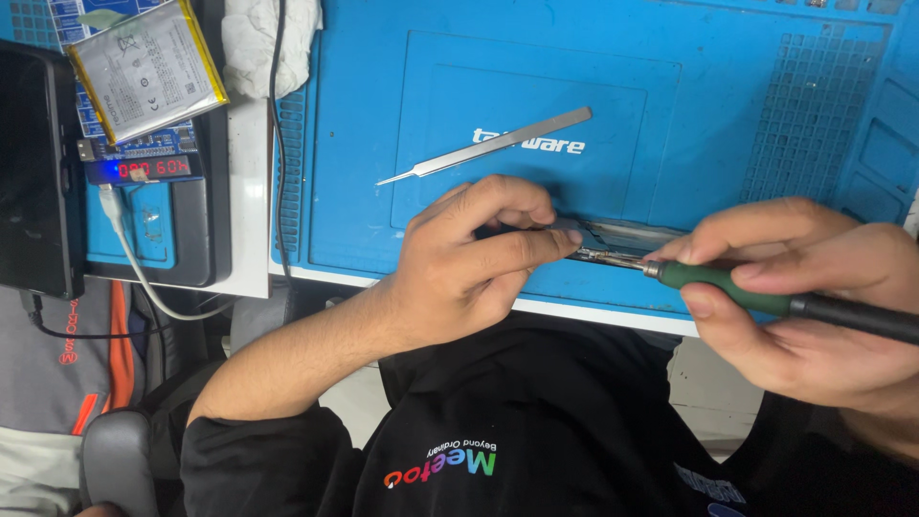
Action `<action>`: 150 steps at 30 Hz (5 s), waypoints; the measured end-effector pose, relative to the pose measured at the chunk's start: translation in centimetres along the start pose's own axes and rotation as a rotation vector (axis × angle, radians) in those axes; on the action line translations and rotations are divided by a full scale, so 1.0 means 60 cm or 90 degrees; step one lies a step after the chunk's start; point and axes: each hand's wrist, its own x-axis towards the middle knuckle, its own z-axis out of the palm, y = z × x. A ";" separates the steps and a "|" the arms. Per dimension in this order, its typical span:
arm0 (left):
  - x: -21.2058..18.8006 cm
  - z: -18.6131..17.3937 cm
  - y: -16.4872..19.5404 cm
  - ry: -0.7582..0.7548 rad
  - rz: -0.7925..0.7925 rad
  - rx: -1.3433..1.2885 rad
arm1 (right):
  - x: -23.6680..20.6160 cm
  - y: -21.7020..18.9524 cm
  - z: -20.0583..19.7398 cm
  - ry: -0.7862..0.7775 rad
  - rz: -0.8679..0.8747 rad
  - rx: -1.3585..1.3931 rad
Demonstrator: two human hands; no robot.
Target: The person solders components on a disassembled smartphone motherboard with a soldering iron, holding the board steady with one hand. They use tweezers to work on the board, reposition the phone frame, and apply liquid flux from a bottle onto the board while continuing to solder.
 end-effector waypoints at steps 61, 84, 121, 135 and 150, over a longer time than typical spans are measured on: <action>-0.005 -0.002 -0.005 -0.018 0.027 0.024 | 0.062 -0.116 0.144 0.263 -0.049 -0.574; -0.003 -0.002 -0.002 -0.015 0.030 0.035 | 0.029 -0.065 0.103 0.173 -0.116 -0.664; -0.002 -0.002 0.002 -0.006 0.027 0.041 | 0.012 -0.047 0.095 0.091 -0.200 -0.493; -0.003 0.000 0.001 -0.001 0.033 0.037 | 0.080 -0.136 0.144 0.285 -0.231 -0.550; 0.001 0.003 0.017 0.011 0.025 -0.010 | 0.050 -0.168 -0.014 0.576 -0.068 -0.912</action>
